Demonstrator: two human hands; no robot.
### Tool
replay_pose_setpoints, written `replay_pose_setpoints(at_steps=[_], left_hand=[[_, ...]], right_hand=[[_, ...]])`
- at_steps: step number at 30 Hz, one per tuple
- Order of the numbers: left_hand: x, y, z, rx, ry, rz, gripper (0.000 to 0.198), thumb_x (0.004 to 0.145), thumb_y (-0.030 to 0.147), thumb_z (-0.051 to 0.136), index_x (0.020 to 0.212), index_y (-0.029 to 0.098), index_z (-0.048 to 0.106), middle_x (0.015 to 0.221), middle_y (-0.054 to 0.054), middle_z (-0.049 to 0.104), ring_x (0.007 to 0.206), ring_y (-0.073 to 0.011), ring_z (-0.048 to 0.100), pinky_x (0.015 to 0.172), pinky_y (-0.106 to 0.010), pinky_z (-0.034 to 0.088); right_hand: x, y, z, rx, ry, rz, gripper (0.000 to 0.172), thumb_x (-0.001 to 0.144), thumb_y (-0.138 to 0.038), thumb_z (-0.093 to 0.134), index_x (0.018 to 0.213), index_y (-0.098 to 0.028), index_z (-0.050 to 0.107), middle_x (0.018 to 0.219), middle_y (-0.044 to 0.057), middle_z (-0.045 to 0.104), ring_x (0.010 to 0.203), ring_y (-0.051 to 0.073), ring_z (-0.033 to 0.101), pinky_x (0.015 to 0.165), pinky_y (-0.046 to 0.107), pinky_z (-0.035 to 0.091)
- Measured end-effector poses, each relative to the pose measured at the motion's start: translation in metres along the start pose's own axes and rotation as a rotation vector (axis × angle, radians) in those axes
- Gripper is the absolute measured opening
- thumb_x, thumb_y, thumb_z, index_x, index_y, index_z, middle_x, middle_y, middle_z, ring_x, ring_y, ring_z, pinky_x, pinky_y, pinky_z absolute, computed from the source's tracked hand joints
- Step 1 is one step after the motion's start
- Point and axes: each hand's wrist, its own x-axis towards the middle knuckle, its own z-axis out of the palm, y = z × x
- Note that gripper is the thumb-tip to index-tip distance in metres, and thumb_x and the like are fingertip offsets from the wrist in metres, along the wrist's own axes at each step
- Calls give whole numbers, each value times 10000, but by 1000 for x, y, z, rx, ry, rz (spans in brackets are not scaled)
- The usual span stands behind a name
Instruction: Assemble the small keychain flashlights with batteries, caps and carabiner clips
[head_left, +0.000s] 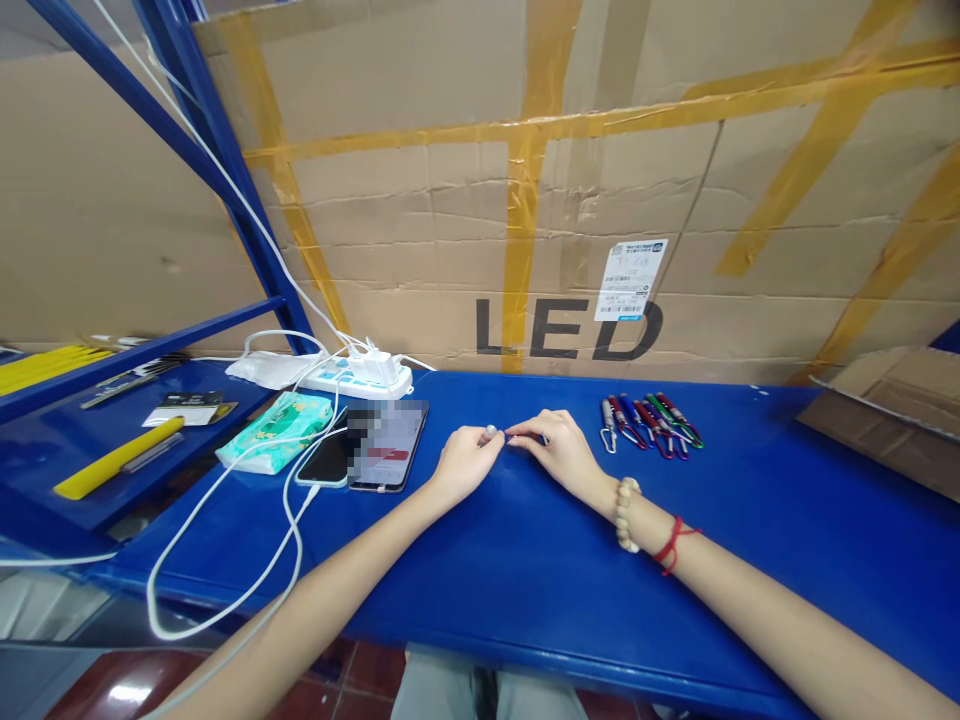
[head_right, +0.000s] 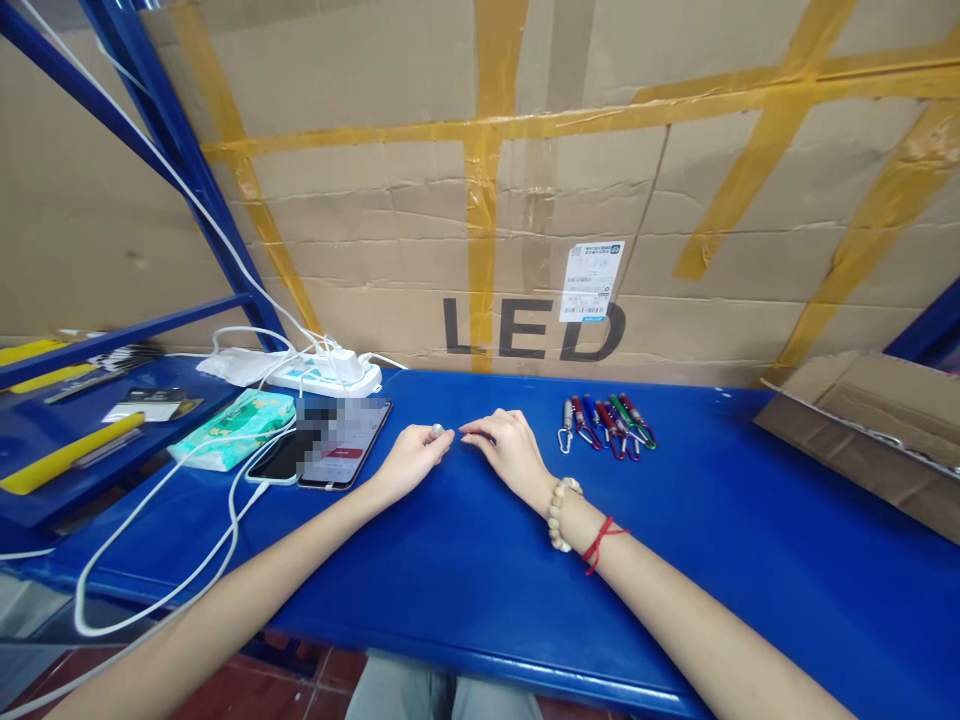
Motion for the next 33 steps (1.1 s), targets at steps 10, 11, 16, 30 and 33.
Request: replay_pose_setpoints(at_steps=[10,11,16,30,33], left_hand=[[-1,0,0,46,5,-2,371,764,428,363,487,182,345,481,29,357,494,-103,348,513,-229,273],[-1,0,0,55,5,-1,374,769,427,361,487,182,342,480,30,351,494,-103,347,512,-228,270],[-1,2,-1,110,0,9,385,792,395,368,475,179,336,471,34,331,486,-102,345,516,-230,246],[-10,11,-6,415,-45,25,282,797,271,417,577,199,578,686,-47,665,713,-208,608,545,-245,277],[-9,11,-6,416,-50,21,275,795,246,419,577,193,579,709,-53,682,747,-217,626,541,-248,277]], right_hand=[[0,-4,-2,15,211,34,125,846,-300,589,851,-226,690,786,12,714,716,176,600,715,336,407],[0,-5,-3,16,228,33,132,845,-312,589,844,-224,688,771,14,708,711,177,598,707,334,408],[1,-13,-7,36,283,-35,147,855,-334,573,825,-219,659,712,7,676,663,159,580,697,325,404],[-2,-22,-12,34,180,-260,116,880,-270,545,877,-224,652,841,17,725,719,150,619,750,334,400],[-3,-25,-12,25,156,-273,144,891,-259,521,901,-227,661,852,19,729,726,147,633,748,335,406]])
